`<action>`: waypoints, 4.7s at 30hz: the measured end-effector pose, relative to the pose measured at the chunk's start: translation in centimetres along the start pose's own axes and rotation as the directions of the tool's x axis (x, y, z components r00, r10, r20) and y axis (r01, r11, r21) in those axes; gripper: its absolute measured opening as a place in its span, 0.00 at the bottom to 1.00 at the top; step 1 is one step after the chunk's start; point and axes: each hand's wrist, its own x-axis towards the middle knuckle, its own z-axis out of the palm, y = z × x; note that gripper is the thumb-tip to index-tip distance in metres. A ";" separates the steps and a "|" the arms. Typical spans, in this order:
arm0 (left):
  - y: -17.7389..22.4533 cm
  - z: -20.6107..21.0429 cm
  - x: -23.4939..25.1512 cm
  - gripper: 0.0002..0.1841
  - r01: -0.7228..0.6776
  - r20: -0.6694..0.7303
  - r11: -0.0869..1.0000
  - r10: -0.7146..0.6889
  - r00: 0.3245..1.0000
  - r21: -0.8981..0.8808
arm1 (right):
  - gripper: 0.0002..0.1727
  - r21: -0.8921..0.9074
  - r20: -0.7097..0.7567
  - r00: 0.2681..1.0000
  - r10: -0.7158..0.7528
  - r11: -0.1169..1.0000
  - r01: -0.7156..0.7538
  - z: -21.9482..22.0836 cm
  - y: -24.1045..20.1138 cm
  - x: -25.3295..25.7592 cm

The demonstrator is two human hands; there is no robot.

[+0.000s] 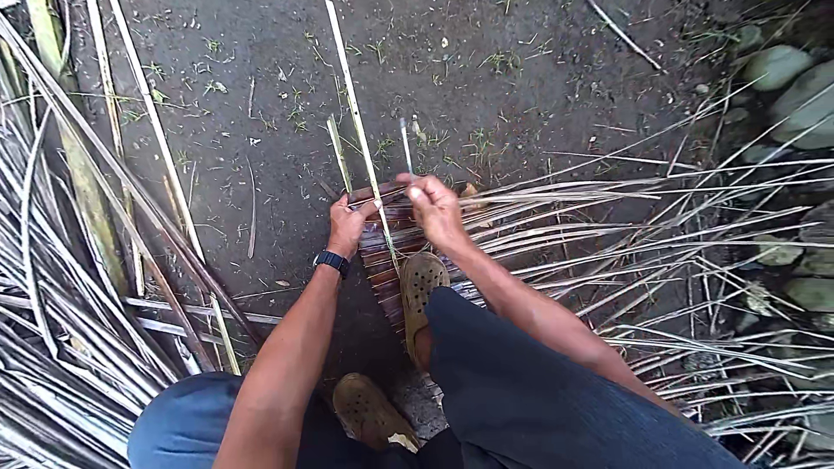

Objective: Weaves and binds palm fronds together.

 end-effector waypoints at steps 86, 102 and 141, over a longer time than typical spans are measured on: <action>-0.1 -1.2 -1.3 0.33 0.038 0.101 0.999 -0.038 0.994 0.006 | 0.11 -0.411 0.497 0.860 0.113 0.904 0.119 0.0 0.3 10.2; 0.7 -0.6 -2.3 0.24 0.049 0.076 0.993 -0.057 0.995 0.103 | 0.08 -0.434 0.616 0.783 -0.079 0.796 0.422 -1.9 1.2 8.6; 0.9 0.8 -3.4 0.17 0.037 0.093 0.999 -0.036 0.995 -0.011 | 0.11 -0.647 0.373 0.663 0.649 0.694 -0.315 1.2 3.5 13.8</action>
